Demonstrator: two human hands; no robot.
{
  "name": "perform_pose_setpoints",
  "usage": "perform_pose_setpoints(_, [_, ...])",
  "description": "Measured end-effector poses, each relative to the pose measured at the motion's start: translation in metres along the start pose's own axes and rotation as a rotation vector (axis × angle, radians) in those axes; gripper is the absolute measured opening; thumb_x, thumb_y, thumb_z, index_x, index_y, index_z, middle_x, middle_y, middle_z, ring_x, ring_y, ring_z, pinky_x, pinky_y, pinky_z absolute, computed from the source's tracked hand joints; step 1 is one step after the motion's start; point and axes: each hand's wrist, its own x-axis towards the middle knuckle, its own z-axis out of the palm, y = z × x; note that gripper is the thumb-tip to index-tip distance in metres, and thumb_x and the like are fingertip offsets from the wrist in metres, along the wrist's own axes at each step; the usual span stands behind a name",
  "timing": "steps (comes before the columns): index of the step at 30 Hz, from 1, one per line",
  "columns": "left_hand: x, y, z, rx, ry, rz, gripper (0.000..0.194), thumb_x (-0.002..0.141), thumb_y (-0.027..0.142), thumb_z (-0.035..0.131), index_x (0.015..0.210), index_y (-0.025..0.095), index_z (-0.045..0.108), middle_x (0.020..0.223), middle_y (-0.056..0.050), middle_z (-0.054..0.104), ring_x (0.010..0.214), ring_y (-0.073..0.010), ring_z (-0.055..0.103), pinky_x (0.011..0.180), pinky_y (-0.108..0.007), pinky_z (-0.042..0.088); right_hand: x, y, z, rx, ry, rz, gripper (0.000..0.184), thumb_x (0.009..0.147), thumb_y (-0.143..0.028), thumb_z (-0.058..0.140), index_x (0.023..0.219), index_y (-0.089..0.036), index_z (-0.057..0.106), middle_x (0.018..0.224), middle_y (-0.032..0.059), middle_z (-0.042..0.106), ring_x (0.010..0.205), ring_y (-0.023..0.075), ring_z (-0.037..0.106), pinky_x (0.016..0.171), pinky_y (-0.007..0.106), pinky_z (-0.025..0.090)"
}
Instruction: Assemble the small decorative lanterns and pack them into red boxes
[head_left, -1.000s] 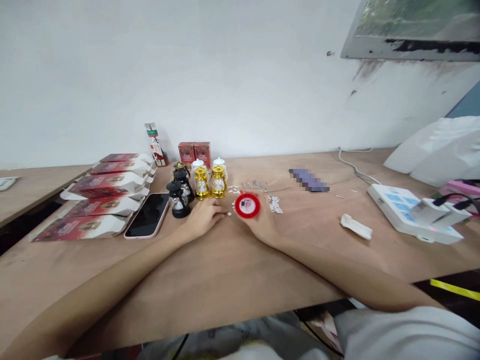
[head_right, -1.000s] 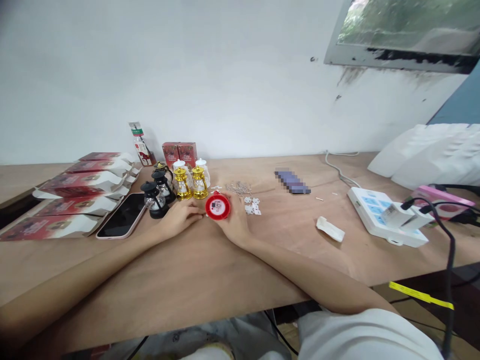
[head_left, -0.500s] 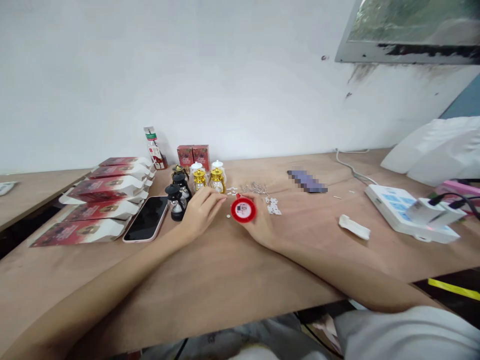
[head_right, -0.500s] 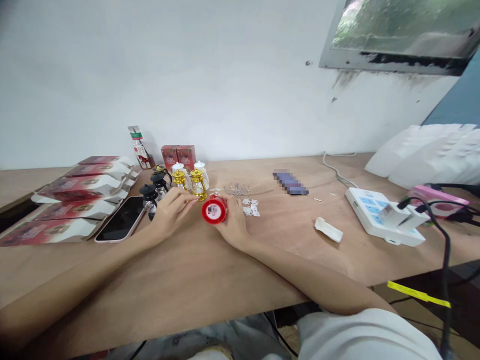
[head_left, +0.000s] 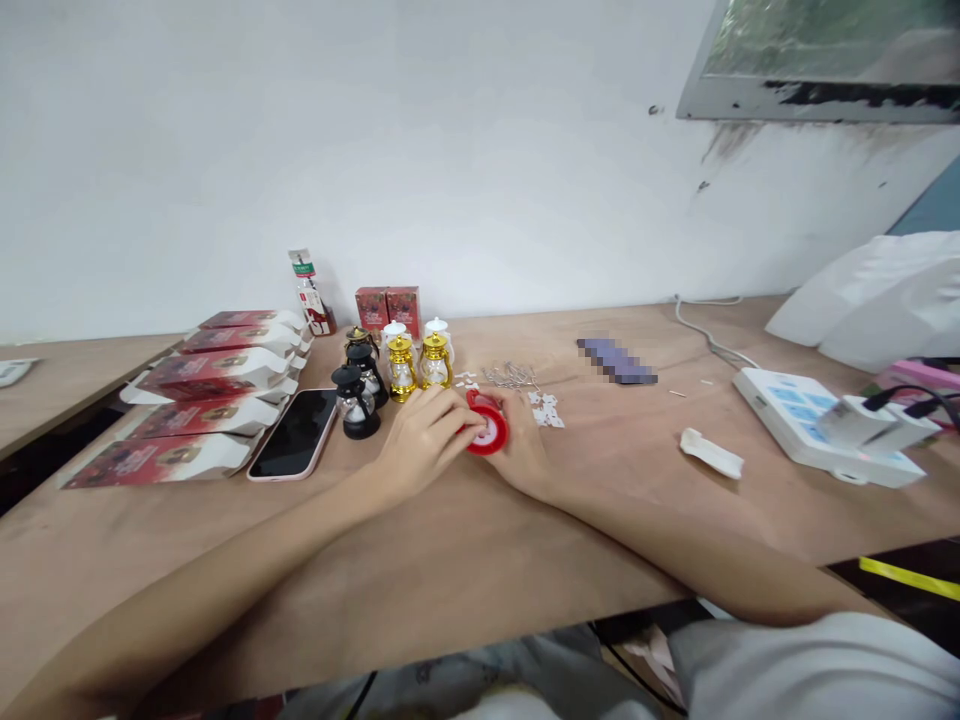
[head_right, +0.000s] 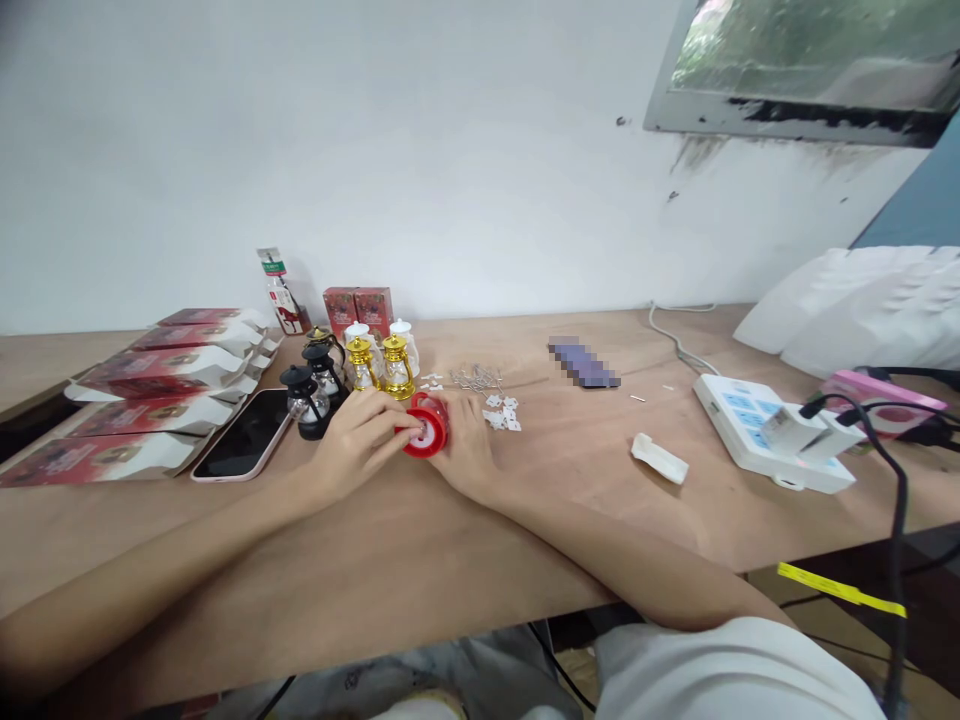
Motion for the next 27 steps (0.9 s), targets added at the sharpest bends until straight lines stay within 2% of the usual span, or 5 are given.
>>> perform_pose_setpoints(12, [-0.001,0.002,0.000,0.026,0.061,0.012,0.021,0.095,0.030,0.046,0.085,0.017,0.061,0.080,-0.004,0.063,0.075,-0.0158,0.051,0.066,-0.029,0.036,0.000,-0.002,0.000,0.003,-0.008,-0.013,0.036,0.077,-0.034,0.063,0.109,-0.023,0.052,0.106,0.0099,0.062,0.101,0.0298,0.053,0.087,0.048,0.046])
perform_pose_setpoints(16, [0.001,0.004,-0.002,-0.115,0.074,-0.100,0.017,0.093,0.029,0.051,0.082,0.017,0.055,0.081,-0.003,0.062,0.076,-0.0152,0.053,0.069,-0.028,0.040,-0.001,0.000,0.001,0.009,-0.002,0.002,0.038,0.077,-0.037,0.064,0.110,-0.022,0.052,0.107,0.0096,0.061,0.101,0.0285,0.053,0.087,0.046,0.046])
perform_pose_setpoints(20, [0.001,-0.004,0.001,-0.262,0.099,-0.289,0.010,0.092,0.025,0.051,0.086,0.018,0.054,0.084,-0.002,0.061,0.075,-0.0136,0.054,0.068,-0.026,0.043,0.000,0.004,0.002,0.046,0.032,0.089,0.042,0.075,-0.039,0.066,0.110,-0.022,0.051,0.109,0.0093,0.060,0.102,0.0278,0.053,0.087,0.045,0.045])
perform_pose_setpoints(23, [-0.005,-0.020,0.012,-0.275,0.005,-0.391,0.010,0.091,0.023,0.051,0.085,0.018,0.057,0.084,-0.002,0.062,0.076,-0.0146,0.056,0.071,-0.028,0.045,0.002,0.007,0.003,0.059,0.062,0.163,0.044,0.073,-0.040,0.068,0.109,-0.022,0.051,0.109,0.0085,0.060,0.102,0.0278,0.053,0.088,0.045,0.045])
perform_pose_setpoints(27, [-0.020,-0.038,0.032,-0.139,-0.260,-0.380,0.008,0.086,0.022,0.059,0.086,0.018,0.065,0.089,-0.004,0.064,0.088,-0.0207,0.058,0.080,-0.035,0.045,0.003,0.009,0.004,0.052,0.079,0.184,0.045,0.072,-0.041,0.069,0.108,-0.022,0.051,0.110,0.0086,0.060,0.103,0.0280,0.054,0.089,0.046,0.044])
